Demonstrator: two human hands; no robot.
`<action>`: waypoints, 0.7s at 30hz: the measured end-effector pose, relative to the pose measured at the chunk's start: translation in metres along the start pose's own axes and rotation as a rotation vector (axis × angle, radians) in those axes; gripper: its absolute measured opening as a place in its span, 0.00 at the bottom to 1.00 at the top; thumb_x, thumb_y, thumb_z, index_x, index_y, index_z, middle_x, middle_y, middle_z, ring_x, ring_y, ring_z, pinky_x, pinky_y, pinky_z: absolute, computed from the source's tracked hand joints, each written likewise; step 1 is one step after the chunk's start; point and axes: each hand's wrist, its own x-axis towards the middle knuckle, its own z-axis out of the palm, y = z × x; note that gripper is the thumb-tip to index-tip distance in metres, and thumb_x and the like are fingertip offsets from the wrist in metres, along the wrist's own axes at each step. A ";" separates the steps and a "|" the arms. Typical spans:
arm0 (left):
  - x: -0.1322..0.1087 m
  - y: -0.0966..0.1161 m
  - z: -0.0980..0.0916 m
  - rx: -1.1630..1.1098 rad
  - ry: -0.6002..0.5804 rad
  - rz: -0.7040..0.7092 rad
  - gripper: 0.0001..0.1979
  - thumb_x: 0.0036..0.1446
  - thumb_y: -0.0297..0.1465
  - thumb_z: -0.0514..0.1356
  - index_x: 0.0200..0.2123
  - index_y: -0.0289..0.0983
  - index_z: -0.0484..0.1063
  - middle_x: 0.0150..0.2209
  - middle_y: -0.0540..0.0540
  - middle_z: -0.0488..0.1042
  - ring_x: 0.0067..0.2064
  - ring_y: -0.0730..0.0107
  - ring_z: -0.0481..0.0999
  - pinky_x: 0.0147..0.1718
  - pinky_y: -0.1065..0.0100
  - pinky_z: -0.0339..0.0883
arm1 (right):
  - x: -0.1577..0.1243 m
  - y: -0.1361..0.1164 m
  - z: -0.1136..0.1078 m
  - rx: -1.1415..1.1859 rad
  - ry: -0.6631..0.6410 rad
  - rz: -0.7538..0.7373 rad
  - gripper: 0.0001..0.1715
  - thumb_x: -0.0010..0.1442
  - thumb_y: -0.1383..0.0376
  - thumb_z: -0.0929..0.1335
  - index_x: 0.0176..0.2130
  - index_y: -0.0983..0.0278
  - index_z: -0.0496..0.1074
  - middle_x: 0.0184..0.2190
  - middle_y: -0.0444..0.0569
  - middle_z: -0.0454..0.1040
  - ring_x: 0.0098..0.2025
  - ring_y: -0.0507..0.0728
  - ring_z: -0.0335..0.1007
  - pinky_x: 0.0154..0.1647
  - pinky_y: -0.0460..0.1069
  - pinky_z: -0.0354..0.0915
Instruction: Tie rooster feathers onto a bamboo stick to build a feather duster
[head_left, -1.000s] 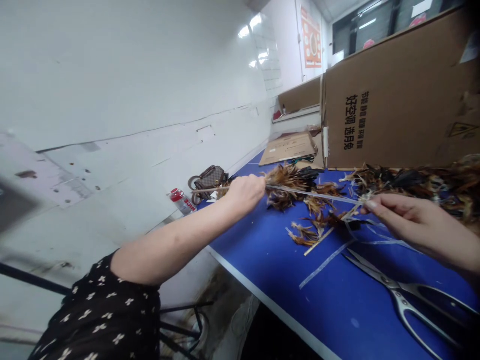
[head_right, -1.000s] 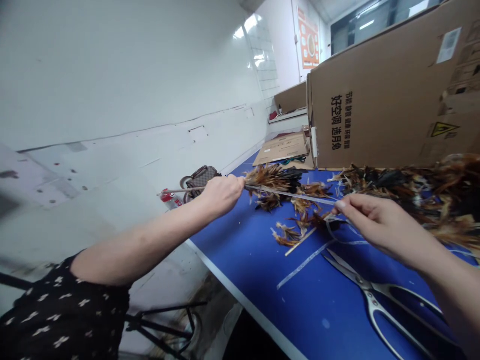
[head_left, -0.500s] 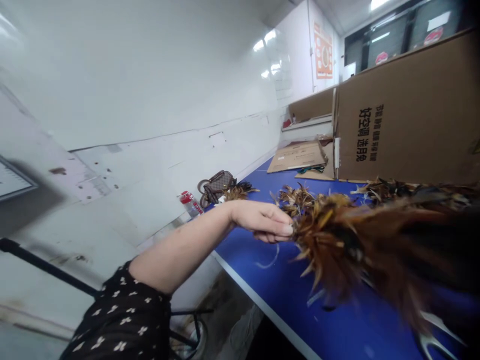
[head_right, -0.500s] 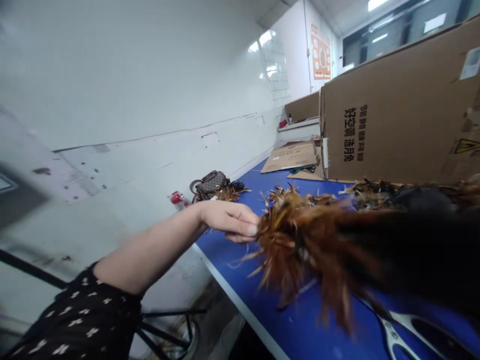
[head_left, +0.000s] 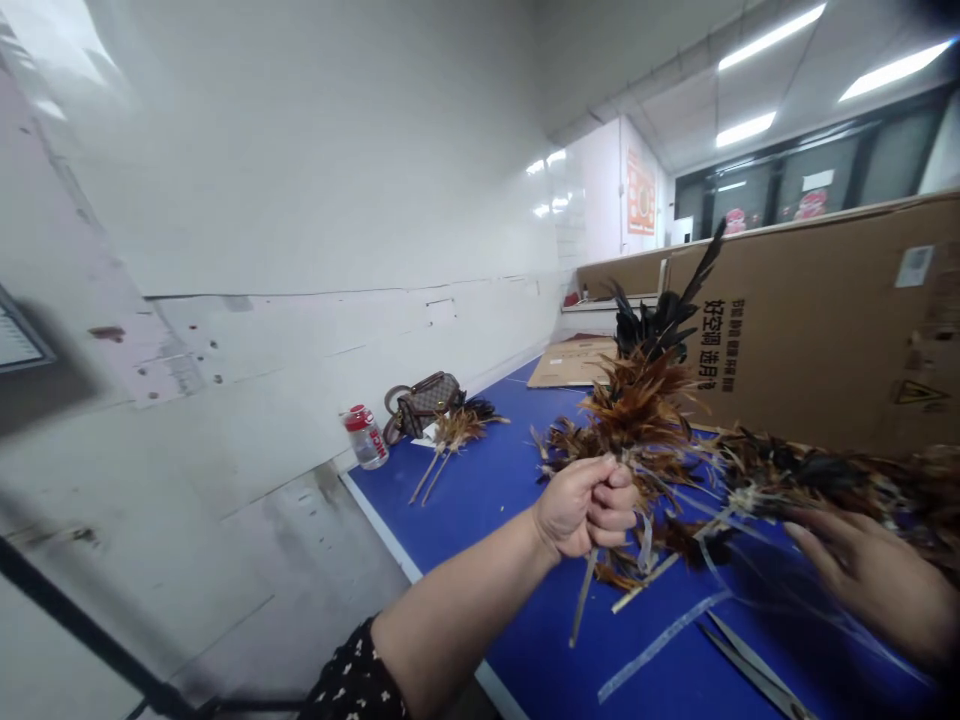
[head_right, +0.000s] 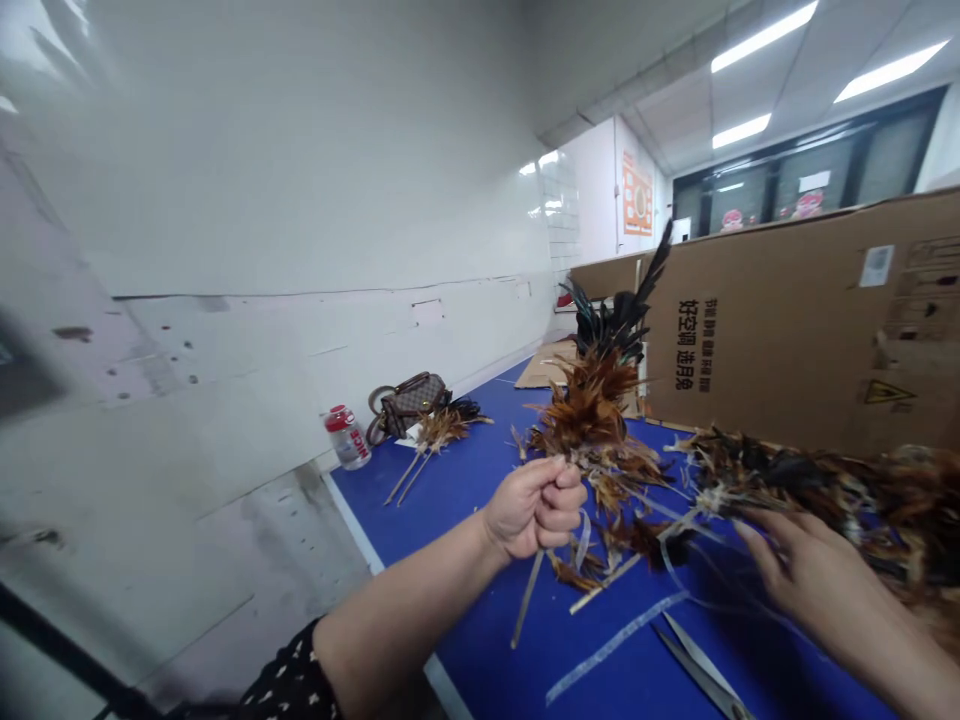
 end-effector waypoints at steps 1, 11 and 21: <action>0.005 -0.008 0.001 -0.034 -0.017 -0.011 0.24 0.63 0.46 0.69 0.34 0.41 0.57 0.26 0.60 0.43 0.22 0.79 0.33 0.18 0.74 0.29 | -0.001 -0.020 -0.002 0.032 -0.014 -0.003 0.14 0.63 0.47 0.73 0.41 0.50 0.85 0.48 0.66 0.84 0.53 0.78 0.81 0.60 0.69 0.69; 0.032 -0.087 0.034 -0.329 0.055 -0.029 0.23 0.69 0.44 0.63 0.32 0.43 0.52 0.25 0.61 0.40 0.23 0.80 0.23 0.15 0.73 0.22 | -0.038 -0.114 0.038 0.641 -0.291 0.139 0.36 0.67 0.34 0.69 0.48 0.60 0.84 0.47 0.55 0.85 0.52 0.68 0.80 0.57 0.59 0.75; 0.024 -0.109 0.019 -0.314 0.172 -0.038 0.24 0.67 0.46 0.62 0.31 0.43 0.49 0.24 0.61 0.39 0.21 0.80 0.24 0.15 0.73 0.24 | -0.037 -0.140 0.021 0.661 -0.267 0.142 0.31 0.63 0.36 0.73 0.33 0.61 0.79 0.29 0.48 0.76 0.32 0.56 0.69 0.32 0.49 0.68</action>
